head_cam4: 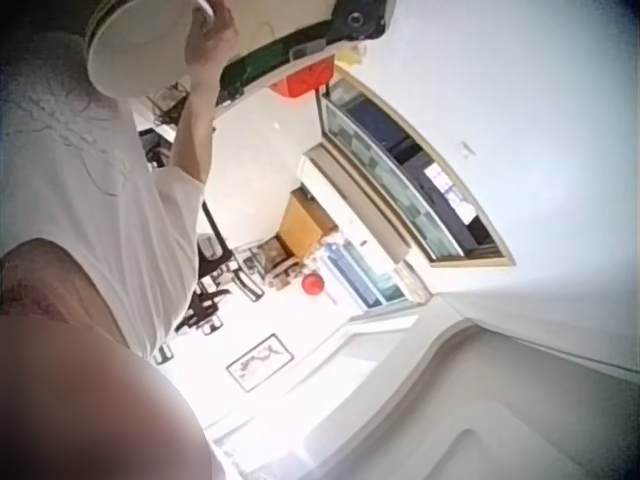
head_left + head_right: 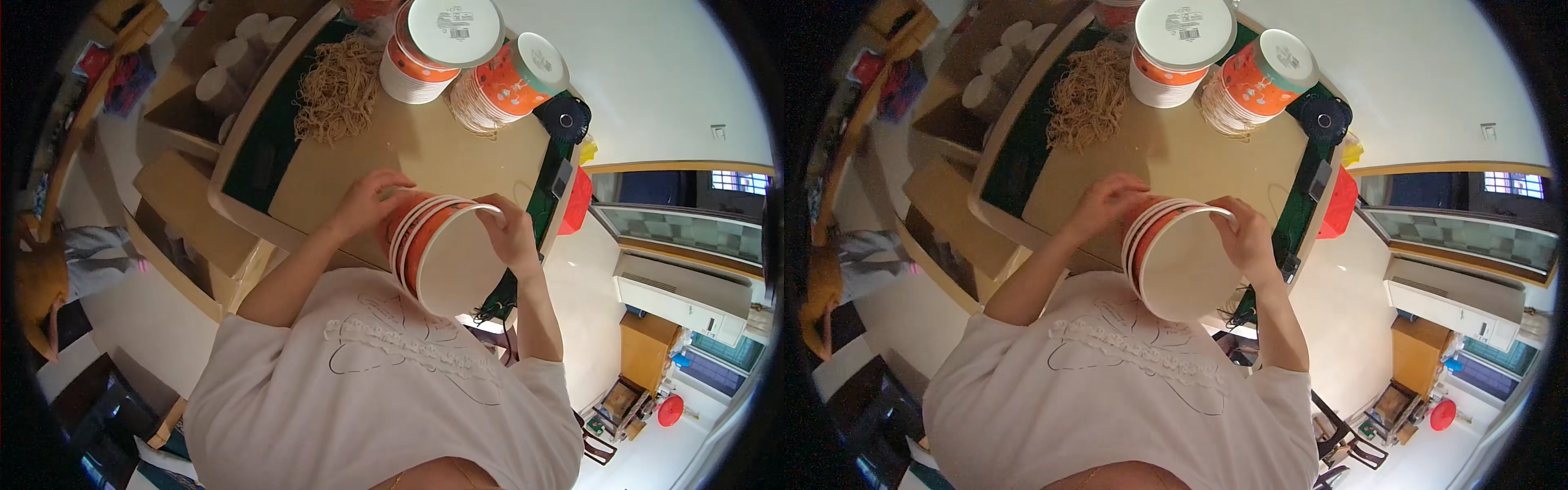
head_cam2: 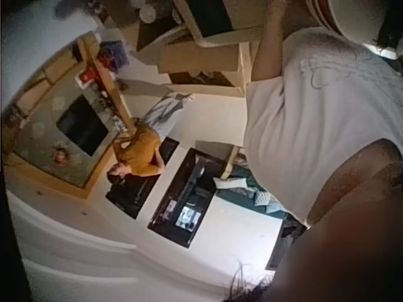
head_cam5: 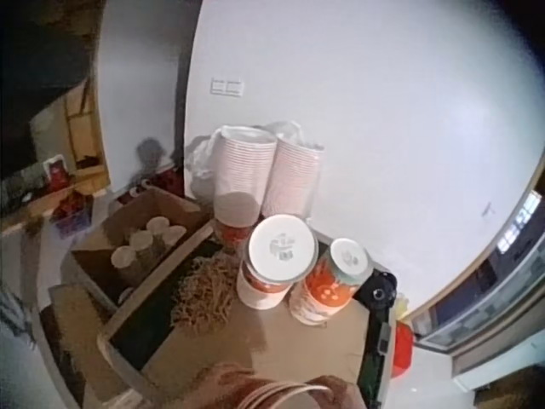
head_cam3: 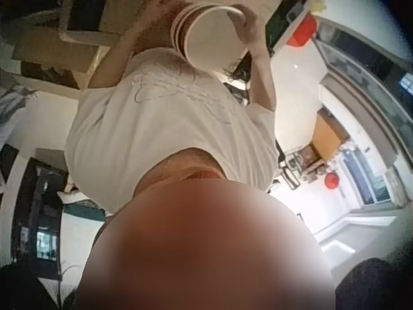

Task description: Filling paper cups with decorative shredded paper filler.

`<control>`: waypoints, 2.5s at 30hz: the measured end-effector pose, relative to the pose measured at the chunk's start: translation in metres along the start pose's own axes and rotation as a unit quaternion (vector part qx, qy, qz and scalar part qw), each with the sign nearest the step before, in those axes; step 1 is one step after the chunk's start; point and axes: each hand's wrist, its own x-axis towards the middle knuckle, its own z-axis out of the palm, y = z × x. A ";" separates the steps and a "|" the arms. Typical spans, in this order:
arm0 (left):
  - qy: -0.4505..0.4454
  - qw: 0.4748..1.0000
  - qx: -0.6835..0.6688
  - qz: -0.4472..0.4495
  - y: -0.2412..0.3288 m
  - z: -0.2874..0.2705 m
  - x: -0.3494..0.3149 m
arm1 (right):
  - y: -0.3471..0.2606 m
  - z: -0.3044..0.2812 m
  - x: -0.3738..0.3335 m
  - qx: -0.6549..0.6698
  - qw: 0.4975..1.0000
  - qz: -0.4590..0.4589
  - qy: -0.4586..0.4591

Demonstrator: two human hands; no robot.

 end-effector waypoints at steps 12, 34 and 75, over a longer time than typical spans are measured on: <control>-0.028 0.991 0.102 -0.084 -0.018 0.000 -0.005 | -0.007 0.002 -0.013 0.016 0.999 -0.042 0.007; 0.055 0.957 0.240 -0.155 -0.046 -0.041 0.004 | 0.048 -0.107 0.033 0.052 0.959 0.106 0.258; 0.200 0.787 0.468 0.348 0.073 -0.060 0.215 | 0.229 -0.022 -0.016 -0.138 0.938 0.215 0.233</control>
